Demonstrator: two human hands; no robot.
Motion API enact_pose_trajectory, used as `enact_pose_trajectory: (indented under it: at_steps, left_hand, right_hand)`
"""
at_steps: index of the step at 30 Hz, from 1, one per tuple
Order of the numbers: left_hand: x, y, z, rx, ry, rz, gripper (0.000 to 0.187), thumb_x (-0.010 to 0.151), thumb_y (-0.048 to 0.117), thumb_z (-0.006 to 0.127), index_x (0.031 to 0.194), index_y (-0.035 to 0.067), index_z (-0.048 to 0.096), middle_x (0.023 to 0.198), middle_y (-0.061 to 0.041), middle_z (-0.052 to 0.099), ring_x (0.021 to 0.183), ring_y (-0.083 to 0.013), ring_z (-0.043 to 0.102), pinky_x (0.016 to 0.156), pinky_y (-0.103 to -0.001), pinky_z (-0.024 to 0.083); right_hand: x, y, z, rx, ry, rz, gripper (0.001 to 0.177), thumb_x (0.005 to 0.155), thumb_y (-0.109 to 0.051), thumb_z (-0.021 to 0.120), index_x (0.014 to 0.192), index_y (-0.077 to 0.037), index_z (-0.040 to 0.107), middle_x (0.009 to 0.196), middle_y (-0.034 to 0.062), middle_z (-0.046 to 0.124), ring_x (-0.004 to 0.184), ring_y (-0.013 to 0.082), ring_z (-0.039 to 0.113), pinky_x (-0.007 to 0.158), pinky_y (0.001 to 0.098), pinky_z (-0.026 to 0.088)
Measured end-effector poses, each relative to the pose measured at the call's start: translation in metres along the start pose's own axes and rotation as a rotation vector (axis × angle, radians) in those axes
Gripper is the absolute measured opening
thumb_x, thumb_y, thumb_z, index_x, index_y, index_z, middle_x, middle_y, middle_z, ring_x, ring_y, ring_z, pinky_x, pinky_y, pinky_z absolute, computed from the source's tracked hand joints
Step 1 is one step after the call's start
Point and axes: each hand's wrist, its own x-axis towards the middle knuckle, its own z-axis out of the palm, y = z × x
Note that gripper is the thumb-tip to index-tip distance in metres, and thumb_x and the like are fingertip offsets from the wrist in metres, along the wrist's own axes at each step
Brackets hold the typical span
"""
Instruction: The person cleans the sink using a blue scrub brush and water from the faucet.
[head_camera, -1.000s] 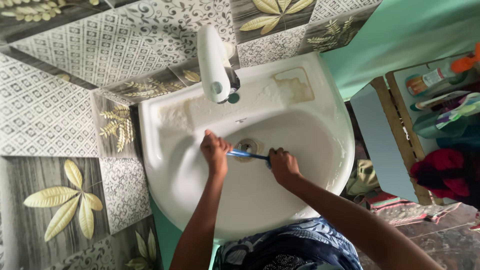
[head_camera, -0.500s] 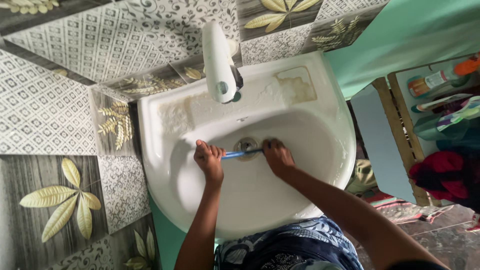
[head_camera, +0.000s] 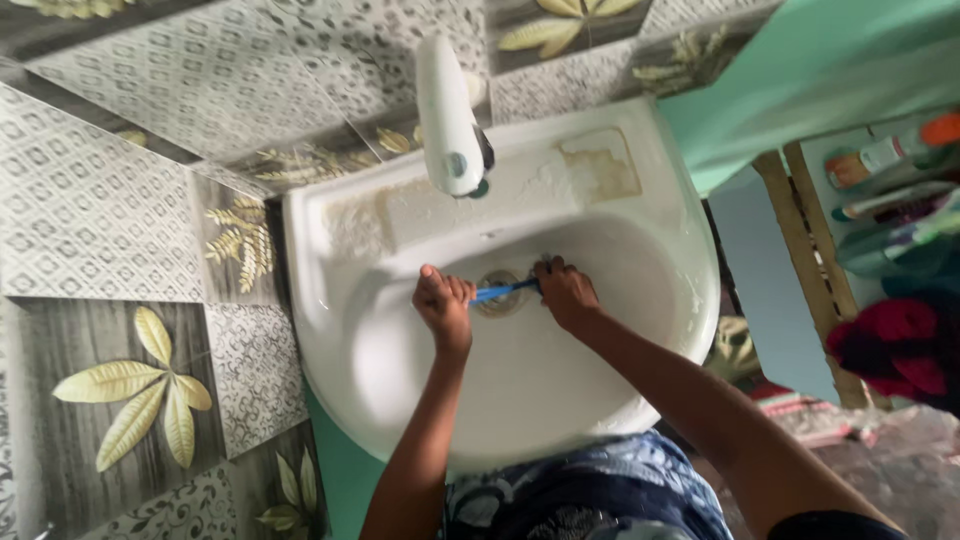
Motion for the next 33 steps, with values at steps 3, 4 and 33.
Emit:
enact_pose_trajectory:
  at_steps: [3,4,33]
  left_hand:
    - [0.004,0.006,-0.001,0.031,0.008,-0.076,0.052,0.107,0.049,0.047,0.073,0.012,0.034,0.052,0.001,0.033,0.044,-0.0110,0.033,0.049,-0.033,0.040]
    - [0.005,0.008,-0.004,0.041,0.021,-0.113,0.051,0.107,0.048,0.047,0.073,0.012,0.034,0.052,0.001,0.033,0.044,-0.0112,0.032,0.046,-0.032,0.037]
    - [0.021,-0.002,0.024,-0.025,-0.048,-0.051,0.054,0.108,0.050,0.047,0.073,0.012,0.031,0.051,0.002,0.030,0.043,-0.0100,0.031,0.045,-0.031,0.036]
  right_hand:
    - [-0.020,-0.014,0.013,0.016,-0.076,0.039,0.050,0.078,-0.025,0.085,0.118,-0.008,0.059,0.113,0.0179,0.062,0.101,0.0367,0.068,0.083,0.0492,0.057]
    - [-0.042,-0.021,0.016,0.073,-0.122,0.037,0.059,0.072,-0.027,0.088,0.119,-0.008,0.057,0.112,0.0190,0.061,0.100,0.0380,0.066,0.083,0.0509,0.055]
    - [-0.021,-0.008,-0.001,-0.074,0.020,-0.045,0.048,0.086,-0.020,0.077,0.123,0.001,0.054,0.110,0.0221,0.061,0.091,0.0353,0.070,0.075,0.0441,0.060]
